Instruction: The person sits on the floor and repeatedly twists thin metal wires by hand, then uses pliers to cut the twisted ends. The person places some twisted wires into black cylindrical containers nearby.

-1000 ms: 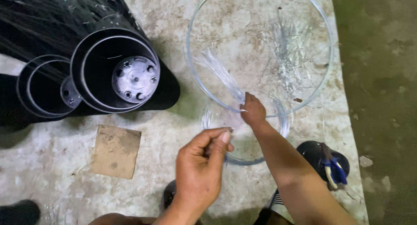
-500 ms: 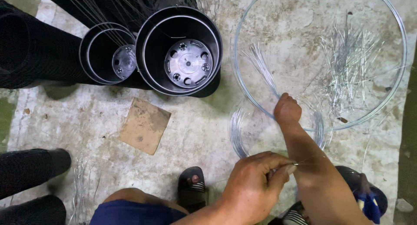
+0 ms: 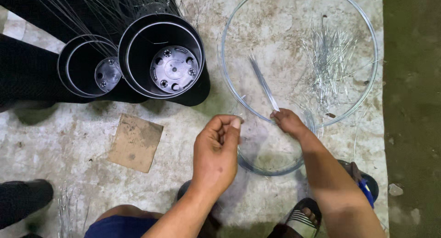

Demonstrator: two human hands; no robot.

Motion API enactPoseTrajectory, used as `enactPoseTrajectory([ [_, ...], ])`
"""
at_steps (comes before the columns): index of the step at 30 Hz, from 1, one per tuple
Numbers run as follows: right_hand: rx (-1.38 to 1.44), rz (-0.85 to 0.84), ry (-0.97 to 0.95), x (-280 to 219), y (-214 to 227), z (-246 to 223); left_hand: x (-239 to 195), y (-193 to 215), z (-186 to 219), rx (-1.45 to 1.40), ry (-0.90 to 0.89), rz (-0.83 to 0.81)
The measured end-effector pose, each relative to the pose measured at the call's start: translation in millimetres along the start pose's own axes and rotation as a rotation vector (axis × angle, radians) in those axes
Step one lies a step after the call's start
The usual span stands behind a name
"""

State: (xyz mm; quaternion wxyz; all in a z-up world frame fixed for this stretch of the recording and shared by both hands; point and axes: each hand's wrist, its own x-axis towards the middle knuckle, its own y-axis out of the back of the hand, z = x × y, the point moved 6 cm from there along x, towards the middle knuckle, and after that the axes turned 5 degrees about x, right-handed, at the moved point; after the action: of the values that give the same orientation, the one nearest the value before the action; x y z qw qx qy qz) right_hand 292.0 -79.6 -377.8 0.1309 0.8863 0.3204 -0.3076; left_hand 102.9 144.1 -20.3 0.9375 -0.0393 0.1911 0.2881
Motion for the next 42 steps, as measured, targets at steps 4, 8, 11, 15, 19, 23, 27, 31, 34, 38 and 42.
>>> enactPoseTrajectory([
  [4, 0.354, -0.057, 0.008, -68, -24, -29, 6, -3, -15, -0.069, 0.071, 0.036],
  [8, 0.284, -0.022, 0.256, -133, -47, -90, 4, -13, -12, 0.111, 0.036, 0.032],
  [11, 0.079, 0.003, 0.481, -180, -69, -130, 3, -12, 8, 0.230, -0.166, 0.065],
  [15, -0.408, 0.080, 0.790, -225, -104, -163, 4, -15, 18, 0.198, -0.277, 0.027],
  [19, -0.539, 0.011, 0.632, -231, -126, -163, 10, -25, 3, -0.059, -0.148, -0.084],
  [23, -0.548, -0.002, 0.783, -234, -130, -165, -3, -25, 2, 0.219, -0.333, -0.038],
  [27, -0.426, 0.014, 0.730, -210, -119, -136, -14, -46, -10, 0.381, -0.355, -0.122],
  [31, -0.529, 0.160, 0.453, -159, -101, -74, -10, -69, -47, 0.496, -0.341, -0.241],
  [34, -0.604, 0.164, 0.582, -136, -93, -31, -6, -82, -79, 0.548, -0.483, -0.181],
  [38, -0.221, 0.032, 0.534, -102, -91, 34, 0, -97, -136, 0.579, -0.463, -0.194],
  [42, -0.840, -0.017, 0.357, -89, -95, 73, 17, -95, -172, 0.591, -0.216, -0.235],
])
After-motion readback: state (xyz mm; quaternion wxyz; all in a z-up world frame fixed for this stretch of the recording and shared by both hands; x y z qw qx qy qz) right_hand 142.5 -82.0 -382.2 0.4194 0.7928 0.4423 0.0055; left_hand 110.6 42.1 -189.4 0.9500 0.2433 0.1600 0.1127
